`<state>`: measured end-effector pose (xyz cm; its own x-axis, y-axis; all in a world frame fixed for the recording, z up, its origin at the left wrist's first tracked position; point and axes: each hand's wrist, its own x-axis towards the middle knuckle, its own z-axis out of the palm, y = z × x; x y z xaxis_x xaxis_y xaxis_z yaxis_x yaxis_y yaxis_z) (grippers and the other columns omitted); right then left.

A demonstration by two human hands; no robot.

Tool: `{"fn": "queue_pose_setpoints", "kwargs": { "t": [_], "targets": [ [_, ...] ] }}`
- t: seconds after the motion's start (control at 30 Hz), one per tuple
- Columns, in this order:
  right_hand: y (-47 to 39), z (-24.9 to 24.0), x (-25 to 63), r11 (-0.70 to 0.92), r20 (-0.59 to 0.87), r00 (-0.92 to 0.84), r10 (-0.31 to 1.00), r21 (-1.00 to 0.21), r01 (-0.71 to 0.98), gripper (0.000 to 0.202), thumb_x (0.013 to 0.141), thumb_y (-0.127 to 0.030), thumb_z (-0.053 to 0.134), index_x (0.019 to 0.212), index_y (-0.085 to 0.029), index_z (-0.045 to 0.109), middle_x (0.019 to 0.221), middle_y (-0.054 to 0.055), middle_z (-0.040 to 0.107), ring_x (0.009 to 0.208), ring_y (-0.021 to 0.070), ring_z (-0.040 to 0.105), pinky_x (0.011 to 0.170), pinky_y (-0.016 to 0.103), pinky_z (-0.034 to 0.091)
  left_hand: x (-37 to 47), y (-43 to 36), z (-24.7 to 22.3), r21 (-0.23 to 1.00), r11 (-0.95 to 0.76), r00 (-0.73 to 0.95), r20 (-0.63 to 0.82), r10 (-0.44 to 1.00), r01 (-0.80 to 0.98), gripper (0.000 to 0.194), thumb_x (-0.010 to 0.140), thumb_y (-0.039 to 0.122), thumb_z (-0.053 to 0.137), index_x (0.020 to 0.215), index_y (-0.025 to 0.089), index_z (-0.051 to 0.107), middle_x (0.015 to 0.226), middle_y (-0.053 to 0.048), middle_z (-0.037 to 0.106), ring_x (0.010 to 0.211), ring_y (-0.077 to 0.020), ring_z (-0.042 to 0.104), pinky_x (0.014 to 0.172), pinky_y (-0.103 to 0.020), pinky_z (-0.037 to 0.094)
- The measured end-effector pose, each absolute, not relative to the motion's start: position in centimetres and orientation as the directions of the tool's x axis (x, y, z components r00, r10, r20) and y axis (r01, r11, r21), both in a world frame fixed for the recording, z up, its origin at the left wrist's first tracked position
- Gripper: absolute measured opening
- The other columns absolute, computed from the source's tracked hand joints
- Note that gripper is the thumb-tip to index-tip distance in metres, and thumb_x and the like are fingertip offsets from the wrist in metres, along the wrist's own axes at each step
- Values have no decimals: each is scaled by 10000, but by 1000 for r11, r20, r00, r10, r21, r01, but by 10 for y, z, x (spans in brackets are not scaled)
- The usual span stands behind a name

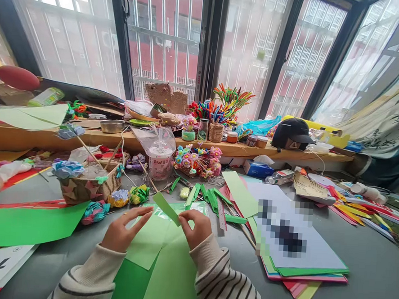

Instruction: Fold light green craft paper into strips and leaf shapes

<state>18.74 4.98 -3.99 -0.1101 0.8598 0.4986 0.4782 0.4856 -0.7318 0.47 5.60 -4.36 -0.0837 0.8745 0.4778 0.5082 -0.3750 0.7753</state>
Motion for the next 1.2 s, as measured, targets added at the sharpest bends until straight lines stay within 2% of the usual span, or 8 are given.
{"fn": "queue_pose_setpoints", "kwargs": {
  "t": [0.03,0.1,0.17,0.27,0.43,0.6,0.77,1.2],
  "targets": [
    [50,-40,186,418,404,-116,907,-839,349,178,689,-288,483,688,-142,584,648,50,597,601,133,530,572,255,424,8,56,-44,894,-296,-76,339,938,335,244,618,342,534,784,176,601,815,-49,639,792,-204,558,708,-299,425],
    [50,-41,183,235,214,-189,958,-967,95,198,639,-324,534,662,-134,585,598,29,589,555,119,532,549,240,430,14,55,-43,991,-129,8,129,992,27,309,558,356,589,800,166,597,835,-49,641,825,-223,551,724,-304,427],
    [50,-42,180,46,69,-293,954,-995,-84,220,580,-342,585,627,-127,589,535,-2,564,500,97,517,531,231,424,18,54,-41,982,-20,129,45,991,-190,363,510,352,629,814,157,597,848,-59,639,845,-244,540,749,-330,417],
    [50,-47,177,-131,-47,-373,926,-971,-201,261,503,-351,639,600,-113,594,507,-17,544,469,80,504,537,237,419,19,51,-37,935,64,262,32,965,-350,414,501,324,647,874,158,579,838,-71,641,829,-253,546,768,-373,400],
    [50,-49,176,-174,-90,-417,905,-970,-170,302,501,-379,633,611,-102,590,502,-14,535,476,83,510,559,252,421,19,49,-34,949,83,271,3,963,-305,380,507,304,650,846,144,588,772,-69,651,799,-247,552,757,-360,399],
    [46,-38,175,152,133,-199,971,-985,83,336,602,-417,542,749,-117,578,682,50,586,640,139,542,580,257,432,22,47,-31,992,20,251,13,968,-127,298,522,302,638,772,144,603,711,-42,648,759,-219,552,702,-303,411],
    [40,-29,173,294,275,-127,953,-941,166,318,617,-357,548,837,-128,547,757,70,594,675,158,557,576,261,456,28,45,-31,999,-10,426,31,904,-51,255,564,276,612,780,142,597,732,-32,630,698,-179,544,644,-279,417],
    [42,-36,175,291,292,-32,956,-929,227,221,669,-282,485,816,-127,543,703,59,592,621,148,554,499,231,466,26,48,-42,994,58,482,-6,876,-93,307,604,299,574,886,176,581,805,-14,630,757,-190,544,702,-277,418]
  ]
}}
